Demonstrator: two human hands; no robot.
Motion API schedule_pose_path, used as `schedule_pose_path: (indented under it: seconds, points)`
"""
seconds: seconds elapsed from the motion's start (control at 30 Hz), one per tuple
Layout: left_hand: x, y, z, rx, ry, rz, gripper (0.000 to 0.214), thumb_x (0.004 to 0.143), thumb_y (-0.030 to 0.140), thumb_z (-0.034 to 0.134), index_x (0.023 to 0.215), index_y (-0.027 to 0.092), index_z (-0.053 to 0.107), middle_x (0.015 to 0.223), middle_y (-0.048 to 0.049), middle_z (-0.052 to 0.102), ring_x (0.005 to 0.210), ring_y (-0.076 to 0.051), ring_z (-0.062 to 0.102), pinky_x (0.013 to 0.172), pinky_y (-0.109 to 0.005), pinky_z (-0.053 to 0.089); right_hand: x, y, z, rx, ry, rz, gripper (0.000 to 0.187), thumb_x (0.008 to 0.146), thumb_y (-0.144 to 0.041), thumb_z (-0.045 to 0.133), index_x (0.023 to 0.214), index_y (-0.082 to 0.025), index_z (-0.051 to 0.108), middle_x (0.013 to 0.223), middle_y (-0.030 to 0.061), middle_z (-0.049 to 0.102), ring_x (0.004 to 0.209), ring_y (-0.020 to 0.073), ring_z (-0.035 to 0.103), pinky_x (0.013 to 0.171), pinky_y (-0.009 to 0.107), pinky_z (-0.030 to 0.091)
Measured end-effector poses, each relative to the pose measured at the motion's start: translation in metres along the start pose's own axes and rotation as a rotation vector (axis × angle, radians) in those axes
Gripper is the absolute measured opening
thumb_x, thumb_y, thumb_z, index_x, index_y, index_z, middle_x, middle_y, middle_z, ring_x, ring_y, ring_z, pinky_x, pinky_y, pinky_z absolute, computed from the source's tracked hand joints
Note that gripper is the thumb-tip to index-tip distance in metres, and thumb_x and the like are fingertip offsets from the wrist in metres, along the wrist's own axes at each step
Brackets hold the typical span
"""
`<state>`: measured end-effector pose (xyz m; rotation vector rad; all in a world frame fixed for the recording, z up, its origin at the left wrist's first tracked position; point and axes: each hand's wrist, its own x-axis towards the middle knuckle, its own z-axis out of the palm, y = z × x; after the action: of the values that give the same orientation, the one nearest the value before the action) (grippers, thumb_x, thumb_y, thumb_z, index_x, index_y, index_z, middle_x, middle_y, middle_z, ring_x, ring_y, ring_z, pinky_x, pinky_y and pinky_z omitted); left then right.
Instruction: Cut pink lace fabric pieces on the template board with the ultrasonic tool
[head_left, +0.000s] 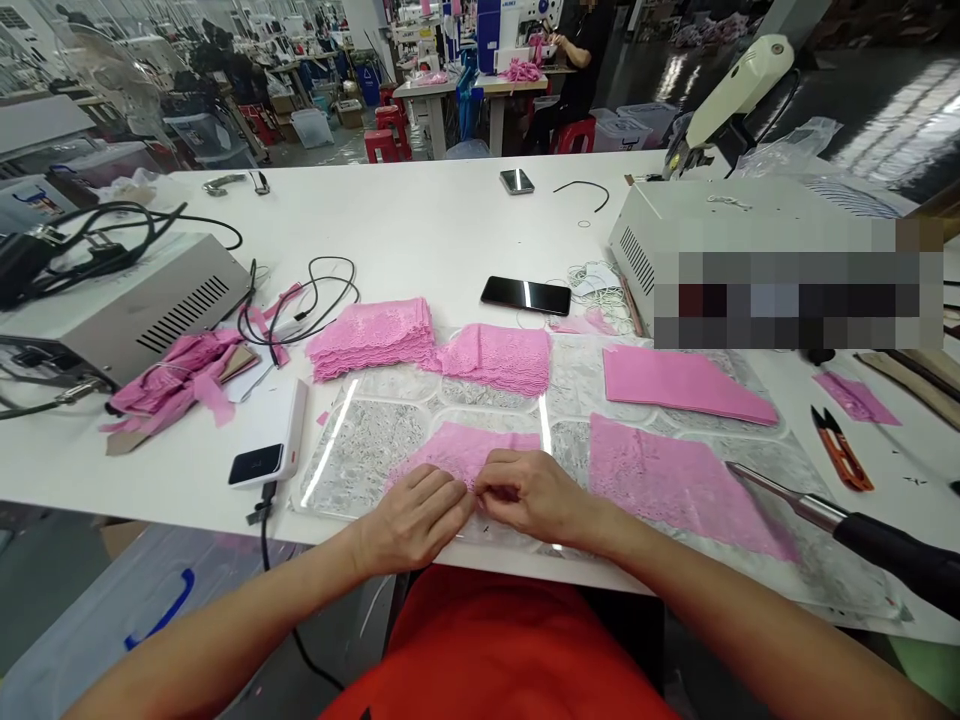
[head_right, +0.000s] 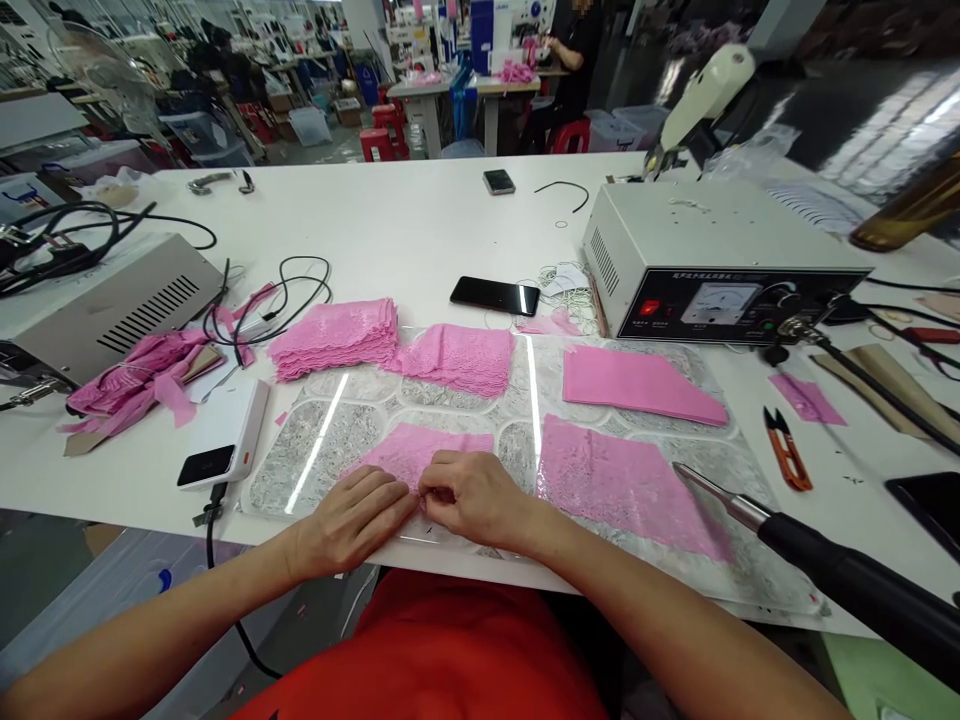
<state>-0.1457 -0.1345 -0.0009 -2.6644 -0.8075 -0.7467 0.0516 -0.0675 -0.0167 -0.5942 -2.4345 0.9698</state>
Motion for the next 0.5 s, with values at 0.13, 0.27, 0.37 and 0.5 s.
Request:
schedule_pose_path:
  seconds: [0.13, 0.27, 0.37, 0.5]
  points:
    - [-0.0017, -0.0001, 0.0022, -0.004, -0.003, -0.021, 0.019, 0.094, 0.005, 0.037, 0.101, 0.008, 0.055, 0.077, -0.0086, 0.063, 0.068, -0.018, 0.056, 0.063, -0.032, 0.046, -0.0001, -0.0009, 0.0014, 0.000, 0.053, 0.002, 0.017, 0.072, -0.004, 0.057, 0.073, -0.018, 0.066, 0.068, -0.0015, 0.061, 0.060, 0.0072, 0.051, 0.058, 0.019, 0.038]
    - [-0.0026, -0.0007, 0.0039, -0.024, -0.026, -0.063, 0.016, 0.094, 0.006, 0.040, 0.099, 0.010, 0.055, 0.075, -0.0069, 0.063, 0.067, -0.017, 0.054, 0.063, -0.031, 0.045, 0.0003, -0.0008, 0.0023, -0.002, 0.071, -0.003, 0.016, 0.073, -0.004, 0.057, 0.071, -0.018, 0.065, 0.067, -0.0019, 0.060, 0.059, 0.0070, 0.050, 0.057, 0.019, 0.037]
    - [-0.0032, -0.0006, 0.0053, -0.046, -0.038, -0.098, 0.014, 0.094, 0.006, 0.043, 0.098, 0.011, 0.055, 0.075, -0.0058, 0.063, 0.068, -0.016, 0.054, 0.064, -0.030, 0.044, -0.0014, 0.0009, 0.0036, -0.012, 0.083, -0.015, 0.016, 0.075, -0.005, 0.057, 0.072, -0.018, 0.065, 0.067, -0.0016, 0.061, 0.059, 0.0072, 0.051, 0.057, 0.019, 0.038]
    - [-0.0045, -0.0005, 0.0066, -0.061, -0.037, -0.113, 0.013, 0.094, 0.008, 0.044, 0.099, 0.012, 0.055, 0.078, -0.0056, 0.063, 0.068, -0.016, 0.053, 0.064, -0.030, 0.042, -0.0050, 0.0021, 0.0043, -0.011, 0.088, -0.032, 0.016, 0.081, -0.009, 0.055, 0.075, -0.019, 0.067, 0.069, -0.0007, 0.063, 0.062, 0.0080, 0.055, 0.059, 0.020, 0.040]
